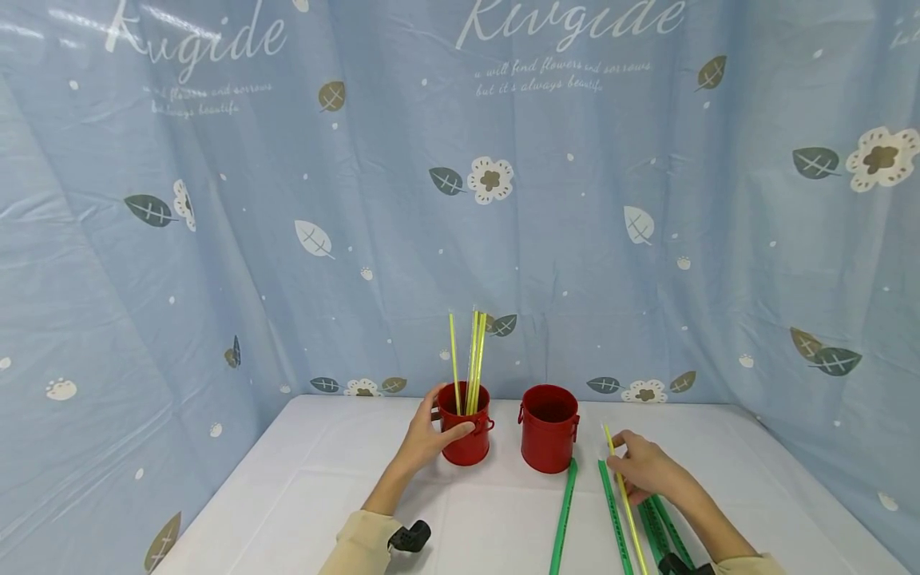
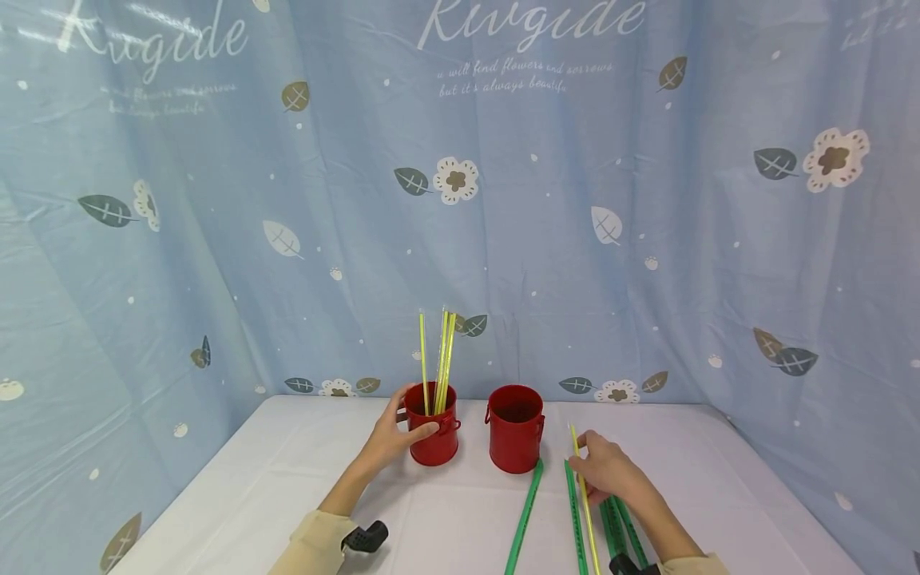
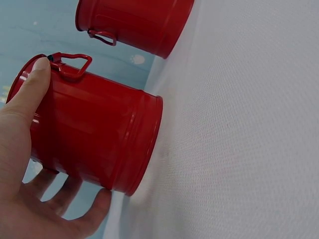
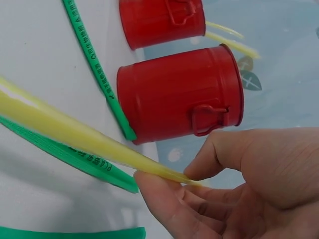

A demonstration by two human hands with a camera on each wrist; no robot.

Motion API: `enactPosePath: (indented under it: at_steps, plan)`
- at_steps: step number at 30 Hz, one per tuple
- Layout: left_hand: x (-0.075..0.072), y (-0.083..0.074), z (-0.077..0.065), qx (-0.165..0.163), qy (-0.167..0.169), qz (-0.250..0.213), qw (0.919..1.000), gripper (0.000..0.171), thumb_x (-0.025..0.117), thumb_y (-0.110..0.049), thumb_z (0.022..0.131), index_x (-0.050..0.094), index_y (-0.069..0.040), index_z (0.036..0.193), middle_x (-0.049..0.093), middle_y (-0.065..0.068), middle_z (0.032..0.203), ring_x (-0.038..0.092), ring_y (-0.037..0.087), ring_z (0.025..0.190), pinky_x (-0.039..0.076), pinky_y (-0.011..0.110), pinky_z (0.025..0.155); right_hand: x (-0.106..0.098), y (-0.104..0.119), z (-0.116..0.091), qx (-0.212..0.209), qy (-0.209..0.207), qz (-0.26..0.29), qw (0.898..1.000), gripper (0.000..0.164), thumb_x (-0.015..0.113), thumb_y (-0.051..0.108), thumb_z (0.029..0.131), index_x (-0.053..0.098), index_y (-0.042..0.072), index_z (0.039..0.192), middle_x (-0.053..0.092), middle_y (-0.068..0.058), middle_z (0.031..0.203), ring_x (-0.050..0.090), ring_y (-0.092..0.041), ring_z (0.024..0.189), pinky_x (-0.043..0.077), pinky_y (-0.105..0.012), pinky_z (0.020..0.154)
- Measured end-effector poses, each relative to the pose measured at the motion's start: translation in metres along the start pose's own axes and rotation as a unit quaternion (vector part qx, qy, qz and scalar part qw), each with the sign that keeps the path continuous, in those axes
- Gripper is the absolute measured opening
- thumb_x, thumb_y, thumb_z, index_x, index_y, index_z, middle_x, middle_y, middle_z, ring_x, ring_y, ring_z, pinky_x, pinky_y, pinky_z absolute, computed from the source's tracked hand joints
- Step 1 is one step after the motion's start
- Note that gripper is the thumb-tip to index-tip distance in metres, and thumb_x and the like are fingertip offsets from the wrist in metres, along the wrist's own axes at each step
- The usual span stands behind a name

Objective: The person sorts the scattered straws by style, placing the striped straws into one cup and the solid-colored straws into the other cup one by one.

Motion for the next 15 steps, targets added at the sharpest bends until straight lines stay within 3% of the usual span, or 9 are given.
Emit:
enactPosePath:
  at_steps: [8,15]
  plan:
    - [-0.0006,0.0008,0.0008,0.000,0.001,-0.007,1.0000,0.090,0.078,-0.038,0.082,0.028,-0.017,0.153,0.043,0.013,0.148,0.049,0.037,0.127,0.054,0.052,0.092,-0.0026,0.0060,-0.0041,-0.033,-0.020,0.023,0.999,0.058,0.062,0.009,0.088,0.038,-0.010,0.138,0.060,-0.012,0.086,0.060,-0.019,0.060,0.057,-0.035,0.050]
    - [0.0000,0.0000,0.0000,0.002,0.002,-0.003,1.0000,0.089,0.078,-0.039,0.082,0.028,-0.018,0.153,0.043,0.013,0.147,0.049,0.037,0.126,0.054,0.051,0.092,-0.0056,0.0097,-0.0058,-0.052,-0.026,0.043,0.997,0.055,0.061,0.004,0.086,0.043,-0.011,0.136,0.061,-0.010,0.088,0.061,-0.018,0.067,0.059,-0.035,0.055]
Point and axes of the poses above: each hand's wrist, its own z-axis towards the middle knuckle, its own x-axis out of the palm, y = z × x, the point moved 2 cm from there along z, towards the middle knuckle
